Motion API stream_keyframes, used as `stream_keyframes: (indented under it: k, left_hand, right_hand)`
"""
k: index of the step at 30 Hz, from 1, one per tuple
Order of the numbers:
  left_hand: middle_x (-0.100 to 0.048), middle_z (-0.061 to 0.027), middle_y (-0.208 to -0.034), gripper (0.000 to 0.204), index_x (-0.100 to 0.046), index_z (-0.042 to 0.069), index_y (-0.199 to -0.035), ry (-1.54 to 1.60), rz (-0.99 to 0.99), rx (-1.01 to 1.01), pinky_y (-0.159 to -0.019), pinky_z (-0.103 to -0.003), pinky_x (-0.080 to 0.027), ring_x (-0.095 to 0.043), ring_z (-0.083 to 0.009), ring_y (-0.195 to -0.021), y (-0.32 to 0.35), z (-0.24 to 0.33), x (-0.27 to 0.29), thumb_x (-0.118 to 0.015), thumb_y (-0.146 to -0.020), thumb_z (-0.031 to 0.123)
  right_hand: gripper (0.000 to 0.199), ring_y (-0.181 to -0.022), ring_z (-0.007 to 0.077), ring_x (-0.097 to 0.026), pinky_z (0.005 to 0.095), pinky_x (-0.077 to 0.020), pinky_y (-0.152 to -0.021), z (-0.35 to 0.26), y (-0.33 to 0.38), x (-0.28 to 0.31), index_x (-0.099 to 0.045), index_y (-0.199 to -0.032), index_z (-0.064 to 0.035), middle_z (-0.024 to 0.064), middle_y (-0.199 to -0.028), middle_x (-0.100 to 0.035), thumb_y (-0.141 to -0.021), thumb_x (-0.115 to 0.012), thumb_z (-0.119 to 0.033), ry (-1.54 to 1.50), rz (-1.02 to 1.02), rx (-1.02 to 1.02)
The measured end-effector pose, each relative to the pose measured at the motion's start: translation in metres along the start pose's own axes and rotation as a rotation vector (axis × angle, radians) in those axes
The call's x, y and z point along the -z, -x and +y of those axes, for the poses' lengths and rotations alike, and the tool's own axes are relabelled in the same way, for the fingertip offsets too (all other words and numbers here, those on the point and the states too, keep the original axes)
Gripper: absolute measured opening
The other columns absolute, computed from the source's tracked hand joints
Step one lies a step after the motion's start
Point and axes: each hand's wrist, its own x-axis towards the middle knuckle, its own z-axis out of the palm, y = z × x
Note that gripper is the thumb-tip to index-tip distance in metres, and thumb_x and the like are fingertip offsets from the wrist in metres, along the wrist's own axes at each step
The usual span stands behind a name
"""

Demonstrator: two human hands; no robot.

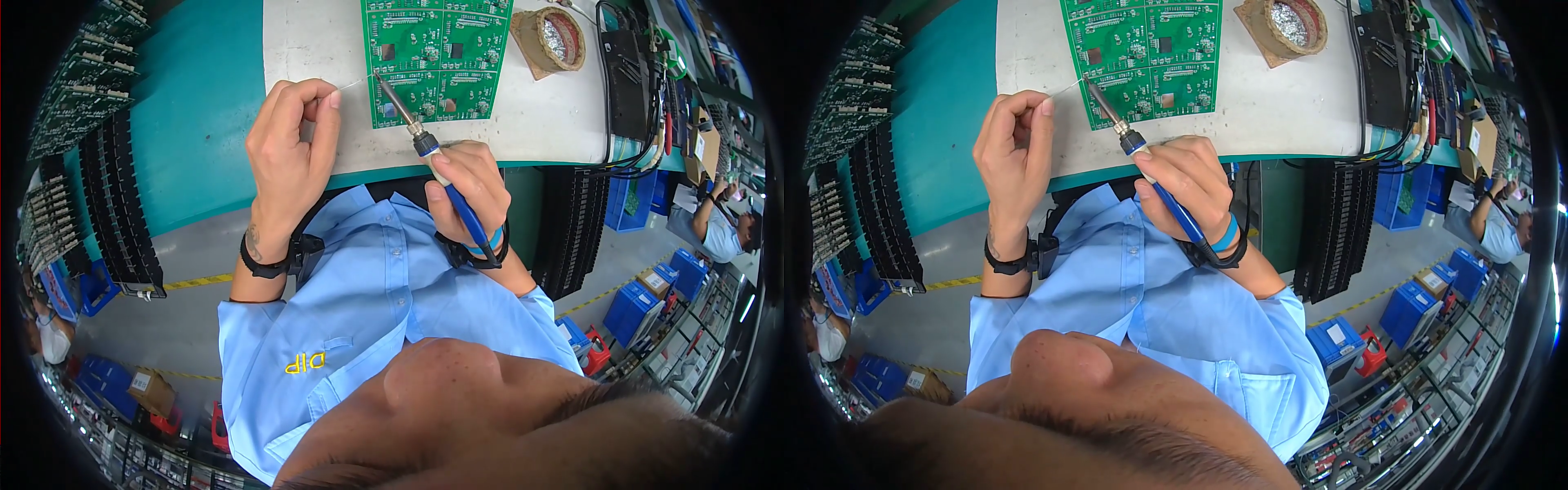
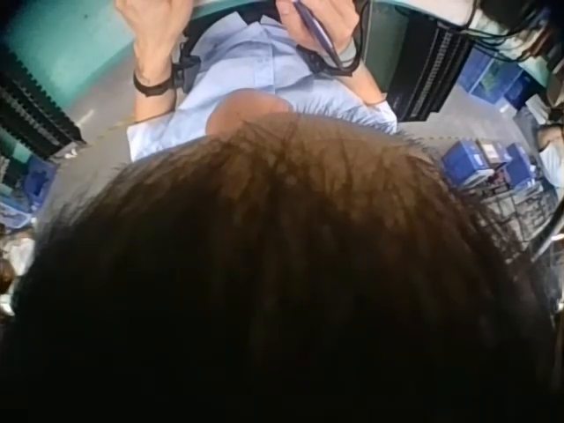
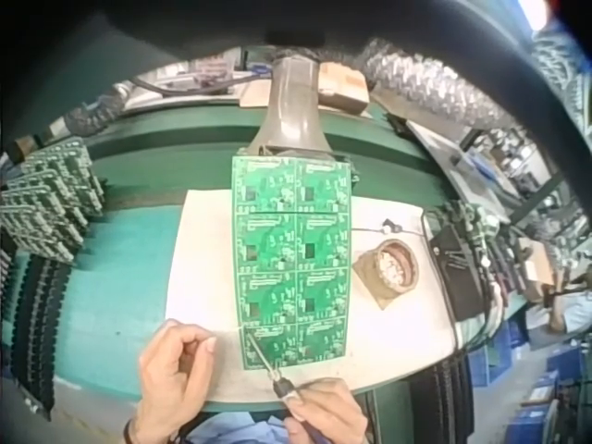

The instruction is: The person solders components onto a circuit board using a soldering iron and wire, occasionally cleaning the iron and flipping the board to solder the other side.

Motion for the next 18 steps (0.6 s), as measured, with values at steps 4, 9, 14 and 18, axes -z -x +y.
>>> stream_keyframes:
  k: [4, 9, 14, 18]
  left_hand:
    - [-0.060, -0.0055, -0.080, 0.005, -0.068, 0.001, -0.097, 0.007, 0.002, 0.013, -0.057, -0.029, -0.046, -0.057, -0.0138, -0.066, 0.001, 0.002, 0.001, -0.072, -0.094, 0.001]
    - [-0.060, -0.0057, -0.079, 0.006, -0.067, 0.001, -0.097, -0.002, -0.009, 0.008, -0.058, -0.029, -0.046, -0.057, -0.0139, -0.067, -0.002, 0.004, 0.000, -0.072, -0.094, 0.001]
    - [-0.060, -0.0056, -0.079, 0.006, -0.067, 0.001, -0.097, -0.035, -0.001, -0.033, -0.058, -0.029, -0.046, -0.057, -0.0141, -0.067, -0.006, 0.007, 0.000, -0.072, -0.094, 0.001]
    - [-0.060, -0.0057, -0.079, 0.006, -0.067, 0.001, -0.097, -0.029, 0.013, -0.056, -0.058, -0.030, -0.046, -0.057, -0.0144, -0.066, -0.006, 0.003, -0.005, -0.072, -0.094, 0.001]
  right_hand:
    - [0.029, -0.083, 0.0316, -0.069, 0.0412, -0.0551, -0.077, -0.003, 0.000, 0.006, -0.068, -0.117, 0.0028, 0.0184, -0.096, -0.074, -0.088, -0.072, -0.003, 0.016, -0.024, -0.005]
    - [0.026, -0.083, 0.0326, -0.070, 0.0429, -0.0563, -0.078, -0.003, -0.004, 0.012, -0.066, -0.117, 0.0037, 0.0196, -0.094, -0.075, -0.093, -0.069, -0.006, 0.039, -0.015, 0.000]
    - [0.037, -0.082, 0.0303, -0.068, 0.0385, -0.0542, -0.075, -0.002, -0.009, 0.012, -0.071, -0.115, 0.0018, 0.0167, -0.097, -0.073, -0.078, -0.075, 0.004, 0.005, 0.026, 0.005]
    - [0.037, -0.082, 0.0301, -0.068, 0.0380, -0.0541, -0.074, -0.001, -0.009, 0.012, -0.072, -0.114, 0.0022, 0.0168, -0.096, -0.073, -0.078, -0.075, 0.004, -0.001, 0.021, 0.010]
